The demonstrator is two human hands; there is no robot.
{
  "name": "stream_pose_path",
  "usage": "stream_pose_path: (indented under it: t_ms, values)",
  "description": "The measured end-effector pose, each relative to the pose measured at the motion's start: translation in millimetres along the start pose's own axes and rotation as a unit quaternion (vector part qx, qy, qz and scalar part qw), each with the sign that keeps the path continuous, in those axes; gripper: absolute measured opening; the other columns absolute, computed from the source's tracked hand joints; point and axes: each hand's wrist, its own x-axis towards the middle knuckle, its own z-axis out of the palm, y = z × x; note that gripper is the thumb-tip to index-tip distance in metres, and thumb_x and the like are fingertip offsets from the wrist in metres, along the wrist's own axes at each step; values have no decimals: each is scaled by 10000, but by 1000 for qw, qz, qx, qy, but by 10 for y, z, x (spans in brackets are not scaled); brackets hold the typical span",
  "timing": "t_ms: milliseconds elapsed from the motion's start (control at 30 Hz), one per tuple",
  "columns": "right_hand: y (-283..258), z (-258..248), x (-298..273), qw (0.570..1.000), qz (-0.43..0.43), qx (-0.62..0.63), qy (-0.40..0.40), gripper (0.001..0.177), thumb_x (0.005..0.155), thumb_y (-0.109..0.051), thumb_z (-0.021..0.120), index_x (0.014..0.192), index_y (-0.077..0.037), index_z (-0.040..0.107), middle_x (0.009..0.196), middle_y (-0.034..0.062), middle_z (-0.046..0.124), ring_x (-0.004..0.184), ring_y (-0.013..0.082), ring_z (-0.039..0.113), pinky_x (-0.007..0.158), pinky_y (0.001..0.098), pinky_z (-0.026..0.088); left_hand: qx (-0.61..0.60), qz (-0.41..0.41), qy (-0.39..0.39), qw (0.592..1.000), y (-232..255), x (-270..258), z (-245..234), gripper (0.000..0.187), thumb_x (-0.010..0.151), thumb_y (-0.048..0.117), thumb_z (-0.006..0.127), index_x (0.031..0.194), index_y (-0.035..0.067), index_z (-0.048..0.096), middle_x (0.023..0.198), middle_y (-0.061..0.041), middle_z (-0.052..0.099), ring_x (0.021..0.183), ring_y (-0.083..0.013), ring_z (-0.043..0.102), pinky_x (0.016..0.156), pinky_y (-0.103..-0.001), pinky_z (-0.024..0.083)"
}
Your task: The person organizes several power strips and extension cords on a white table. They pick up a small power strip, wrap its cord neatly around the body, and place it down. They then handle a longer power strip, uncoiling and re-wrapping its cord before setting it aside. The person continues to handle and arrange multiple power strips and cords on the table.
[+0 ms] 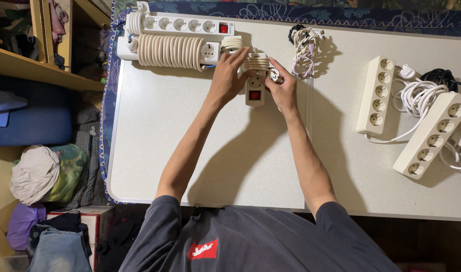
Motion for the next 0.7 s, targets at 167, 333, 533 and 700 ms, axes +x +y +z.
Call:
stream_pose_path:
  t_ms: [167,333,533,700]
  values:
    - [50,23,94,1000,9,-6,-3,630,873,83,661,1481,-73,605,1081,44,696,718,28,564,637,196,506,-23,-1,-7,1000,-109,37,38,832,812,196,847,1518,12,448,1472,-179,575,1284,-356,552,1107,-444,461]
    - [148,26,175,999,27,33,-14,592,885,49,676,1461,-57,589,1132,65,718,811,40,634,722,198,565,22,31,-17,999,-122,-4,194,831,820,297,862,1499,28,468,1507,-187,495,1392,-383,462,1145,-497,363]
    - [387,-31,291,998,53,-28,-15,578,901,-70,714,1455,-19,557,1304,120,644,1056,131,625,887,271,559,82,0,-71,994,-114,-1,303,787,917,393,772,1536,50,427,1532,-183,433,1469,-376,346,1190,-578,276]
    - [414,-37,294,995,42,-74,-46,631,925,-226,759,1465,6,528,1410,152,602,1315,221,563,1090,338,468,111,2,-58,992,-176,-85,414,738,1007,366,653,1588,79,301,1589,-210,347,1484,-451,260,1165,-643,231]
